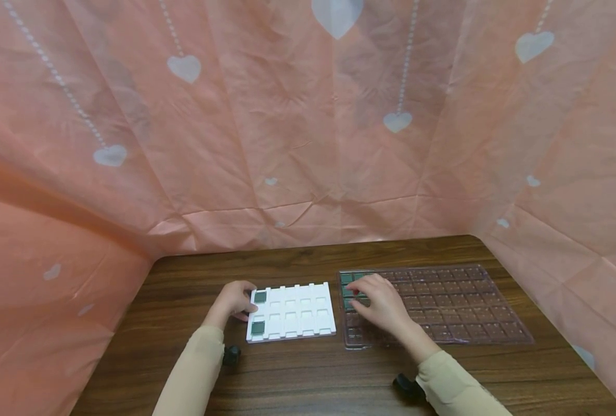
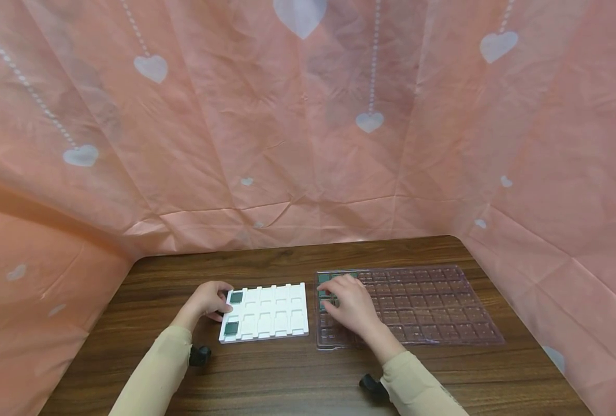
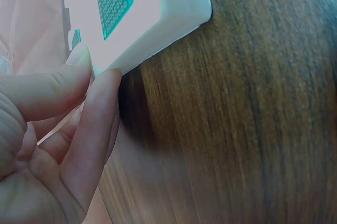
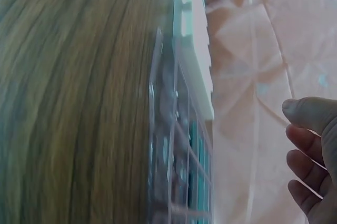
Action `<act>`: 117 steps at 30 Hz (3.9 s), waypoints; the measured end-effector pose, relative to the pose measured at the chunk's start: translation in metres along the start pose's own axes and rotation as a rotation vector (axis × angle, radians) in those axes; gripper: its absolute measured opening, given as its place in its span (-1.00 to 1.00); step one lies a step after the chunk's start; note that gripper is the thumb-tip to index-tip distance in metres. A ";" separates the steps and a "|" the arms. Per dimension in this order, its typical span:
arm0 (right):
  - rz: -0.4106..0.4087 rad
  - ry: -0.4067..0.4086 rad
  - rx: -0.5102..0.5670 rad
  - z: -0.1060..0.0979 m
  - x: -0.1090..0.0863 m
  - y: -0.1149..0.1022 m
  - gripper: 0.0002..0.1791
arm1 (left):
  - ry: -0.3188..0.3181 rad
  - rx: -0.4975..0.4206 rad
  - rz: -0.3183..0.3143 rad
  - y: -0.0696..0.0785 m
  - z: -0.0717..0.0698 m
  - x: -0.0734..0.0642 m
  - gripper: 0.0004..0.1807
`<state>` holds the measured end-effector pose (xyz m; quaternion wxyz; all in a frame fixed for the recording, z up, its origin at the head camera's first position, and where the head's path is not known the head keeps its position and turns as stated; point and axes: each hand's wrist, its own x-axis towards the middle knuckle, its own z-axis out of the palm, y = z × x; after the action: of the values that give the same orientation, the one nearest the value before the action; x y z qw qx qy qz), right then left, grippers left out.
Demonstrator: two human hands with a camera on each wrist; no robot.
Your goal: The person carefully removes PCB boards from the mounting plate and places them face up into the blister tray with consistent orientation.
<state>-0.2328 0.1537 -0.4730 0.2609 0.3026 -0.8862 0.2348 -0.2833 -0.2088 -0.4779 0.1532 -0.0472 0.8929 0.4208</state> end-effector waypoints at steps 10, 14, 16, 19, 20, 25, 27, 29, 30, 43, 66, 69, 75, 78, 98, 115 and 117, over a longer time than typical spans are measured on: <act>-0.013 -0.017 0.049 0.017 0.009 -0.017 -0.63 | -0.001 -0.001 -0.003 0.000 0.000 0.002 -0.37; -0.024 -0.023 0.057 0.023 0.014 -0.022 -0.62 | 0.000 -0.002 -0.007 0.001 -0.001 0.002 -0.37; -0.028 -0.029 0.063 0.026 0.016 -0.026 -0.62 | -0.003 0.006 0.003 0.001 -0.001 0.002 -0.37; -0.033 -0.035 0.067 0.030 0.020 -0.030 -0.61 | 0.001 0.003 -0.001 0.001 -0.002 0.002 -0.37; -0.034 -0.037 0.069 0.032 0.021 -0.032 -0.60 | 0.002 0.002 -0.002 0.001 -0.002 0.003 -0.37; -0.031 -0.053 0.081 0.040 0.027 -0.039 -0.58 | 0.001 0.006 -0.001 0.000 -0.002 0.004 -0.38; -0.028 -0.059 0.088 0.043 0.029 -0.042 -0.59 | -0.002 0.009 0.003 -0.001 -0.001 0.005 -0.37; -0.029 -0.062 0.096 0.046 0.032 -0.044 -0.60 | -0.001 0.002 -0.005 -0.001 -0.001 0.006 -0.37; -0.030 -0.063 0.098 0.047 0.033 -0.045 -0.60 | -0.002 0.002 -0.005 -0.002 -0.001 0.006 -0.37; -0.018 -0.078 0.129 0.058 0.049 -0.062 -0.59 | 0.003 0.000 0.013 0.000 0.000 0.003 -0.37; 0.015 -0.160 0.142 0.089 0.076 -0.087 -0.56 | 0.008 -0.015 -0.004 -0.001 0.000 0.004 -0.37; 0.018 -0.182 0.119 0.092 0.082 -0.091 -0.55 | 0.007 -0.009 -0.004 -0.001 0.000 0.004 -0.37; 0.032 -0.213 0.096 0.098 0.092 -0.096 -0.54 | 0.002 -0.008 -0.004 0.000 -0.001 0.003 -0.37; 0.041 -0.226 0.082 0.103 0.094 -0.096 -0.53 | 0.001 -0.009 0.002 0.000 -0.002 0.002 -0.37; 0.084 -0.318 -0.085 0.136 0.104 -0.098 -0.50 | 0.009 -0.028 0.011 0.000 -0.001 0.003 -0.39; 0.117 -0.366 -0.144 0.153 0.104 -0.101 -0.58 | 0.000 -0.013 0.005 0.002 -0.001 0.002 -0.41; 0.119 -0.376 -0.149 0.153 0.105 -0.102 -0.58 | 0.001 -0.006 0.006 0.002 -0.001 0.002 -0.42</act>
<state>-0.2860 -0.0498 -0.4980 0.0984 0.2680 -0.9505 0.1229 -0.2864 -0.2084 -0.4762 0.1512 -0.0454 0.8918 0.4240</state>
